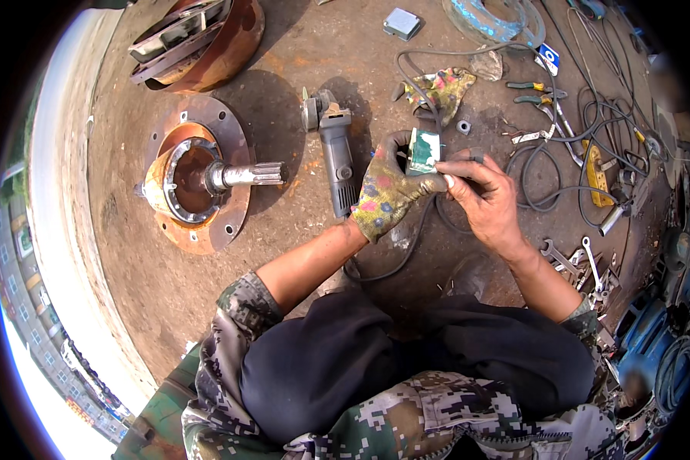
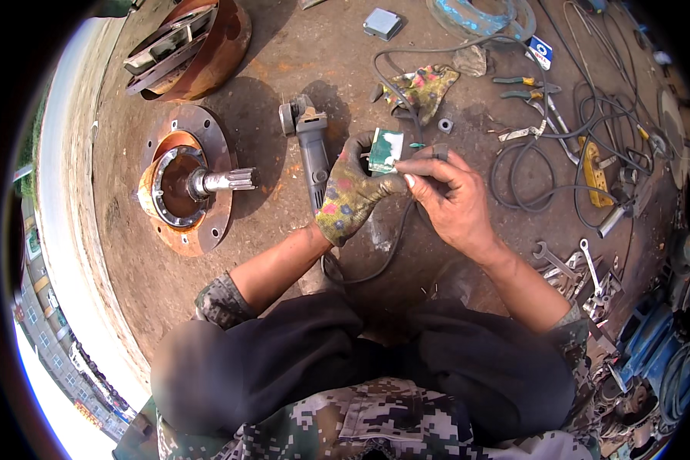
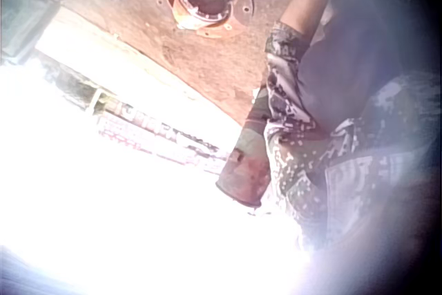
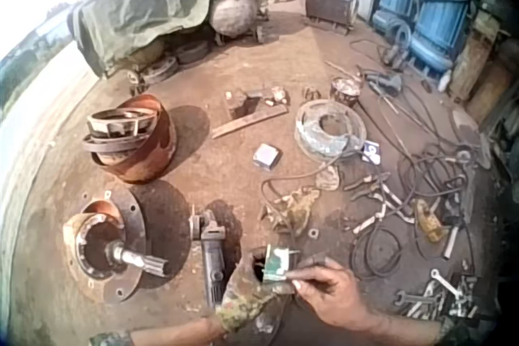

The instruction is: The person sits on the ground and uses an angle grinder to smooth the edges of small rectangular metal pieces. They repeatedly grind the edges, pause to inspect the pieces, and then resume grinding.

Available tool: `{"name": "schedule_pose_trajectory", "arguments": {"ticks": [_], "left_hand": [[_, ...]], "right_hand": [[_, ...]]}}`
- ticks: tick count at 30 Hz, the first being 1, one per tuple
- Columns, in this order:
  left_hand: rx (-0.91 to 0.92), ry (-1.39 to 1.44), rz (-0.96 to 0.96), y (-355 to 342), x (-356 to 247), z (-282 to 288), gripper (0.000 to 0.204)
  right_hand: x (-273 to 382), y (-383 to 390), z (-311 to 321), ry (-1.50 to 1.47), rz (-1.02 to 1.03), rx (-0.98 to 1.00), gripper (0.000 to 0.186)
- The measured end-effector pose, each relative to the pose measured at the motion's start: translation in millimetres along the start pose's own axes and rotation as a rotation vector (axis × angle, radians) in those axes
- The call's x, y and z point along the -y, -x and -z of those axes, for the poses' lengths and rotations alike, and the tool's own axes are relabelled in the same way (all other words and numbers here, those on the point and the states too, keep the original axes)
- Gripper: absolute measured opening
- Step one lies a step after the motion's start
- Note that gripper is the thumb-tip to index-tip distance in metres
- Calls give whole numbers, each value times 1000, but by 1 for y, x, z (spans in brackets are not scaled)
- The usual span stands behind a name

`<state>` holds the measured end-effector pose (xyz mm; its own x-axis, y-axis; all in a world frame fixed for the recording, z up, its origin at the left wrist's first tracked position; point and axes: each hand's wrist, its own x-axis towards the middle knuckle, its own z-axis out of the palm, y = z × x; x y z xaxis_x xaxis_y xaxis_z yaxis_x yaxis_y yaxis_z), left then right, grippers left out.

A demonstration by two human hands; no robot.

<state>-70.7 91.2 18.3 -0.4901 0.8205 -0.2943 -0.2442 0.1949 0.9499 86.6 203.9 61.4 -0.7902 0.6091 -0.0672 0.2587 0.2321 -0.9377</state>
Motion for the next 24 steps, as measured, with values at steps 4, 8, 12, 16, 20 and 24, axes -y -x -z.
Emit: {"name": "schedule_pose_trajectory", "arguments": {"ticks": [4,8,12,16,20,24], "left_hand": [[9,33,39,1,1,-1,85],[15,-17,53,7,8,5,85],[36,69,126,27,39,25,88],[109,238,173,44,58,38,92],[147,306,146,46,65,45,106],[178,413,145,40,57,49,104]], "right_hand": [[-6,2,-1,-19,14,-9,20],[-11,-2,3,-66,-22,17,19],[-46,-22,5,-197,-234,28,29],[-90,-49,-16,294,-78,120,32],[-122,-76,-44,546,208,228,30],[-128,-110,-55,529,289,395,18]]}}
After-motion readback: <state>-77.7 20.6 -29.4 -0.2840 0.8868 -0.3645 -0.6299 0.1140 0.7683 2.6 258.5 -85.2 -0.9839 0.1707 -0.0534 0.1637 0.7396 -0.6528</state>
